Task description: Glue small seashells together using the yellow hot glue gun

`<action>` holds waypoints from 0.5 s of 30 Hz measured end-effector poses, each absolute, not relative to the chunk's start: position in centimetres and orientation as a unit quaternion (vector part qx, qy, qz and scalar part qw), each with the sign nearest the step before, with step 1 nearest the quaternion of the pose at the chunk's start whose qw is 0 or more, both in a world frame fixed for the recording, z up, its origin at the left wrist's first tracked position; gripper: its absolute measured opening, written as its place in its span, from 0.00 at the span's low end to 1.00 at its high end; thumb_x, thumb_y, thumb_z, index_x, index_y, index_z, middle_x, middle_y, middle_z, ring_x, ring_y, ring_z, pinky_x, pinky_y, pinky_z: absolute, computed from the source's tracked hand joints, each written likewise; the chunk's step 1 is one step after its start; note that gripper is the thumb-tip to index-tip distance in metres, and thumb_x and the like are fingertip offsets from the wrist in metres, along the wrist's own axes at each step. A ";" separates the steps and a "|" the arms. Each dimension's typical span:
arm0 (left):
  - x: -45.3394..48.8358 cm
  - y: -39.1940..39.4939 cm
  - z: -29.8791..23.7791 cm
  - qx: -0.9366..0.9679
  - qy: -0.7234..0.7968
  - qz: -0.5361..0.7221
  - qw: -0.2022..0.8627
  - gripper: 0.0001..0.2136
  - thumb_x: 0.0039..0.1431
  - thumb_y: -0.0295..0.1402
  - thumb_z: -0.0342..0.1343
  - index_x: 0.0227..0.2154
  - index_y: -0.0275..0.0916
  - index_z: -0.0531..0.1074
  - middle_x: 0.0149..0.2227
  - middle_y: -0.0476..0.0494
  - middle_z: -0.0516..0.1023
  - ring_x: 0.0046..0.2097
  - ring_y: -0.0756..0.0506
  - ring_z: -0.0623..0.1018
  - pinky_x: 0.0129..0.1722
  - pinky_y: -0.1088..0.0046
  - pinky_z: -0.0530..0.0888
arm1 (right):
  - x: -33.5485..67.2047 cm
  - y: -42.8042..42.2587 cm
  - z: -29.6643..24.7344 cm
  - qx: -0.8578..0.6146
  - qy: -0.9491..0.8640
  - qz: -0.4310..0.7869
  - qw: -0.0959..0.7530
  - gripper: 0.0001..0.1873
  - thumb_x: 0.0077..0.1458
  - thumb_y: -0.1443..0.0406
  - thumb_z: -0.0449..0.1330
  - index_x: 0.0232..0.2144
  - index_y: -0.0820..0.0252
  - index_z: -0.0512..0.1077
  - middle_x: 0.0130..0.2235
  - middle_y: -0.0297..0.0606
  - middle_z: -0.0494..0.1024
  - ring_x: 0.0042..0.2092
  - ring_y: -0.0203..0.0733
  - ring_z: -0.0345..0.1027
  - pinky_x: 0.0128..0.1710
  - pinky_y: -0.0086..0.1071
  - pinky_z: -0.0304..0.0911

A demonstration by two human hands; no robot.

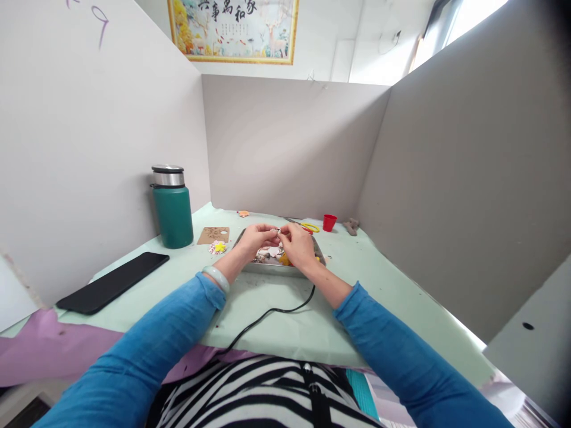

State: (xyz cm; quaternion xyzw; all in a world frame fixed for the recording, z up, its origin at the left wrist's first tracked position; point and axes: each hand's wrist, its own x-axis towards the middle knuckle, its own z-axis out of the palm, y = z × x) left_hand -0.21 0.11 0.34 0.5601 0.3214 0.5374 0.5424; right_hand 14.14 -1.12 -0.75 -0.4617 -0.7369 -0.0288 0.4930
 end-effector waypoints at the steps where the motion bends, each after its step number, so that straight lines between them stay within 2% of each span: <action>1: -0.2 0.1 0.3 0.561 0.321 0.537 0.542 0.12 0.41 0.28 0.65 0.30 0.30 0.72 0.25 0.43 0.76 0.27 0.49 0.76 0.33 0.71 0.74 | 14.2 -1.1 -0.7 -0.464 -0.737 -0.028 0.491 0.05 0.54 0.64 0.53 0.31 0.58 0.69 0.35 0.38 0.74 0.34 0.38 0.66 0.36 0.32 0.59; 10: 0.0 0.9 -0.3 0.544 0.291 0.538 0.575 0.15 0.39 0.26 0.66 0.33 0.30 0.73 0.28 0.41 0.78 0.30 0.48 0.78 0.38 0.70 0.74 | 14.5 -0.9 -0.5 -0.470 -0.723 -0.028 0.506 0.09 0.53 0.66 0.54 0.38 0.58 0.69 0.38 0.38 0.74 0.38 0.40 0.67 0.39 0.32 0.60; 15: -0.1 1.2 -0.4 0.549 0.289 0.548 0.561 0.17 0.41 0.28 0.66 0.36 0.30 0.71 0.28 0.41 0.77 0.30 0.48 0.78 0.37 0.68 0.75 | 14.5 -1.5 -0.2 -0.457 -0.729 -0.054 0.507 0.09 0.53 0.67 0.53 0.38 0.57 0.70 0.40 0.39 0.73 0.38 0.40 0.67 0.39 0.32 0.59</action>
